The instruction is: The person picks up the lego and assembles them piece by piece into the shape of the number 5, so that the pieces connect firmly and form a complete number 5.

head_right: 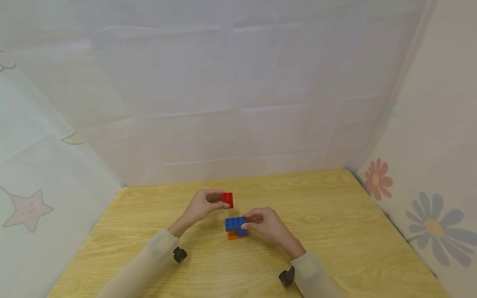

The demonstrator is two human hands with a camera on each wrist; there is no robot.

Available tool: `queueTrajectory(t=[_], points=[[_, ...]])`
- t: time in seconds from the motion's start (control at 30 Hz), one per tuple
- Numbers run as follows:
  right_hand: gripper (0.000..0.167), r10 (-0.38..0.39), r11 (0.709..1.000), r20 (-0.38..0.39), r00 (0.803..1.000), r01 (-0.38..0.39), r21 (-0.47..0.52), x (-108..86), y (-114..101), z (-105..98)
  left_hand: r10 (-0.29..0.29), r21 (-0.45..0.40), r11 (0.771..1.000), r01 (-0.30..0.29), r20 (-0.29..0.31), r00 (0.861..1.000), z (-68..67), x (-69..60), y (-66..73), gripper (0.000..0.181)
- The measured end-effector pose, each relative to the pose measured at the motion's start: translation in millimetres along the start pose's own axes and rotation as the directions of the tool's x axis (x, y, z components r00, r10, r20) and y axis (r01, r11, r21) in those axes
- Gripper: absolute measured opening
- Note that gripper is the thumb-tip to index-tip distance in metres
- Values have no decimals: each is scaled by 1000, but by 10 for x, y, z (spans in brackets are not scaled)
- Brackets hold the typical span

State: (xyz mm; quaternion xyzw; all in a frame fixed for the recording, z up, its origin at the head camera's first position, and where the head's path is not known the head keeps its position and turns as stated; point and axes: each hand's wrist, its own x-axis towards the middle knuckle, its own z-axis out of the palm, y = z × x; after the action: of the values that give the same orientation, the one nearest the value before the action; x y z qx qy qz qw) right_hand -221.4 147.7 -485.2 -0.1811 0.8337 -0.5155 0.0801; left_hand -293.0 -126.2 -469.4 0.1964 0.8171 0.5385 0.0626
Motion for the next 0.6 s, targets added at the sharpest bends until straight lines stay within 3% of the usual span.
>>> queueTrajectory(t=[0.33,0.6], points=[[38,1,1000,-2,1000,-1,3,2,-1,-4,-36,-35,999,35,-30,999,-34,-102,63,51],[39,2,1000,-6,1000,-2,2,4,-3,-8,-50,-86,995,51,13,999,4,-206,90,53]])
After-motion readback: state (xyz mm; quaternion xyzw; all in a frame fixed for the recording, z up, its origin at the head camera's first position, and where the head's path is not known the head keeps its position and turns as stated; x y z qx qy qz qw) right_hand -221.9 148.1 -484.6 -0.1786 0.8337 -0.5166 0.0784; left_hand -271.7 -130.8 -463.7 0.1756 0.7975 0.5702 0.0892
